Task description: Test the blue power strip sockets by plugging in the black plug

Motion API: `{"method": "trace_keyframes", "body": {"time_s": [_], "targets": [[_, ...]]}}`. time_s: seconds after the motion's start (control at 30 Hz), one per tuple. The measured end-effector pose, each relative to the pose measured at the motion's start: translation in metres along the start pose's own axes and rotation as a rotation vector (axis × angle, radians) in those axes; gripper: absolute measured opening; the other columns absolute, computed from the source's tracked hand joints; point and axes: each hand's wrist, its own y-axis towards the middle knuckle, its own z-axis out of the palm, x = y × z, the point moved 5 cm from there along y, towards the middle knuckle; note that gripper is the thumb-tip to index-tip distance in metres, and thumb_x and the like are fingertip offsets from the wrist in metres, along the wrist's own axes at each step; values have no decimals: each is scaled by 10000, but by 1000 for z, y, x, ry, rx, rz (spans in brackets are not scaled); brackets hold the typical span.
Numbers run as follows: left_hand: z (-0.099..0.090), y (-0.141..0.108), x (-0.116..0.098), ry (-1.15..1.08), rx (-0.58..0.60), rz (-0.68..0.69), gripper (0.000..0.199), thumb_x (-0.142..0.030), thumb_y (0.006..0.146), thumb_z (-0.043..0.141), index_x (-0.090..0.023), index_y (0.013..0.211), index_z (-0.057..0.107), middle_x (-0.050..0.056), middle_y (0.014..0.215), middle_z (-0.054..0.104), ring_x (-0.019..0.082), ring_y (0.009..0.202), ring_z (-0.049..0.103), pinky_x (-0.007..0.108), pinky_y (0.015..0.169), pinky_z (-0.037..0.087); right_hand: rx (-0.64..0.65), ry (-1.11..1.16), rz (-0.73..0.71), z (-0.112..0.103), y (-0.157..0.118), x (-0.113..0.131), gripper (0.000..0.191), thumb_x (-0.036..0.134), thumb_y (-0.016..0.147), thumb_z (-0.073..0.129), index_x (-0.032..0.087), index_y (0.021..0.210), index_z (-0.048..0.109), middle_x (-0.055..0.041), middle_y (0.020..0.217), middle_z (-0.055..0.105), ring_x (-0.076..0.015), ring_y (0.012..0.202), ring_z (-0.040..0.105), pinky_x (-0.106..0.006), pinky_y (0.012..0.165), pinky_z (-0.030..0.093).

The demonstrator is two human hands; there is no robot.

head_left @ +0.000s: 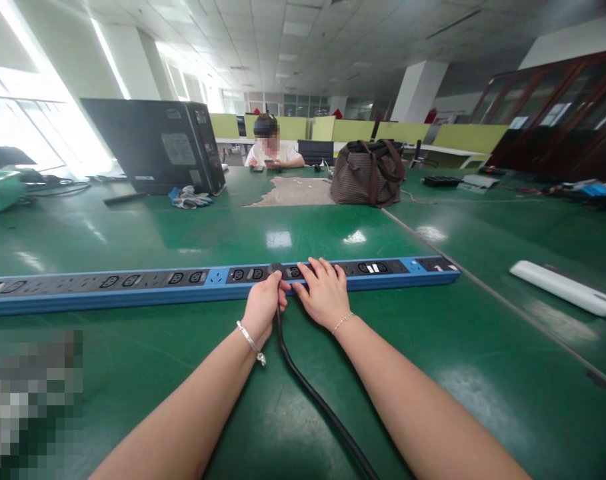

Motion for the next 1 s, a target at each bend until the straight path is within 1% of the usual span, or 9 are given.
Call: {"method": "trace_keyframes", "body": {"time_s": [0.3,0.43,0.53,0.57,0.6,0.67,0.77,0.9,1.0], "targets": [[-1,-2,-3,21,-33,46,339,-394,802,451,-175,556,530,-48,354,417,67,335,359,203,398,295,-4,17,15,-1,1,0,452,477,925,425,267,1305,552,-69,1399,499,-276,1302,376,-477,1064,214],[-3,-9,-8,104,-85,83,336,-392,802,454,-185,543,510,-44,345,423,77,339,373,210,397,296,0,31,21,-2,1,1,453,484,922,427,269,1299,557,-66,1395,502,-274,1305,372,-474,1066,212],[0,-22,-28,195,-70,203,332,-377,805,444,-196,529,486,-41,326,417,83,334,370,215,400,300,5,36,28,-2,1,1,464,493,919,425,267,1303,554,-66,1400,497,-274,1306,368,-473,1069,207],[4,-27,-39,229,11,296,314,-369,804,458,-192,550,506,-39,337,437,81,351,386,208,420,318,8,37,28,-2,1,1,469,496,919,423,265,1306,552,-67,1402,495,-275,1306,367,-474,1070,205],[4,-33,-50,213,35,384,311,-380,810,462,-191,569,517,-43,342,439,77,362,388,203,436,329,11,37,29,-2,1,2,473,498,919,420,263,1309,550,-67,1403,494,-276,1306,366,-475,1072,201],[-6,-37,-66,70,-5,418,348,-402,844,407,-196,581,503,-50,341,405,75,368,384,198,437,329,19,40,28,-1,1,2,475,498,920,417,265,1313,548,-64,1404,494,-274,1307,364,-473,1076,193],[-39,-28,-73,-82,-88,220,306,-362,836,434,-190,587,484,-65,337,349,63,333,329,191,369,251,29,46,32,0,2,1,473,496,921,415,268,1313,549,-62,1401,498,-271,1309,361,-467,1079,190],[-88,-12,-74,-170,94,-80,334,-322,880,385,-190,576,428,-83,316,266,44,283,219,168,324,177,27,52,34,-1,2,1,472,494,922,415,265,1311,551,-63,1397,501,-270,1310,361,-465,1076,193],[-119,-4,-71,-150,109,-166,332,-336,885,404,-188,589,427,-85,320,263,33,277,229,147,319,183,28,56,32,-2,2,1,469,491,920,422,262,1309,553,-65,1396,501,-267,1311,360,-461,1077,192]]}}
